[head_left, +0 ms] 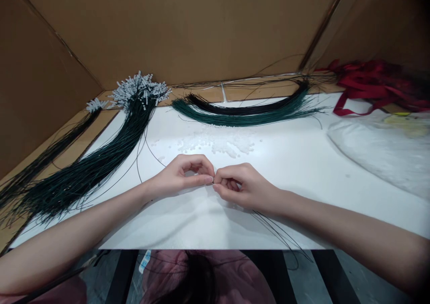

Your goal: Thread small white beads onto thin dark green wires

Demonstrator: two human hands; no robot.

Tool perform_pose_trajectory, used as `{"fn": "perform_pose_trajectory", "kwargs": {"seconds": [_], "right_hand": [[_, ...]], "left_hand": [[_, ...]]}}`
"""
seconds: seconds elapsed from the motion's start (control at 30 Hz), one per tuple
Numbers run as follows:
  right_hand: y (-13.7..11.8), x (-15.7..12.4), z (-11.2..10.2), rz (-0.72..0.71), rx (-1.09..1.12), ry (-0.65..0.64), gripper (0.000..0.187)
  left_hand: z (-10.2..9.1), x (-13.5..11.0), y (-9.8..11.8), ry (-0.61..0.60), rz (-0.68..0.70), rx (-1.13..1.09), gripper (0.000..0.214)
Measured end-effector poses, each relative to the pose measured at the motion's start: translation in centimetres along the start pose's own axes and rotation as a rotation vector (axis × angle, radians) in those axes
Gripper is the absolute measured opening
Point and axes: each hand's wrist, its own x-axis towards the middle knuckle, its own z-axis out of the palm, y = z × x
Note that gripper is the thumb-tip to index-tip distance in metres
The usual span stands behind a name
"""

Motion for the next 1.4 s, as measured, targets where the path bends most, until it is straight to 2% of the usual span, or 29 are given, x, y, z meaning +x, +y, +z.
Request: {"fn": "perform_pose_trajectory", "kwargs": {"seconds": [1.0, 1.4], "right_hand": [[0.06, 0.04, 0.11, -0.017, 0.004, 0.006, 0.016], [-0.05, 0.0, 0.1, 0.007, 0.002, 0.016, 0.014]], "left_hand": [[0.02, 0.02, 0.04, -0.003, -0.006, -0.011, 0.014], [-0.02, 0.01, -0.18, 0.022, 0.045, -0.039, 0.011]]}}
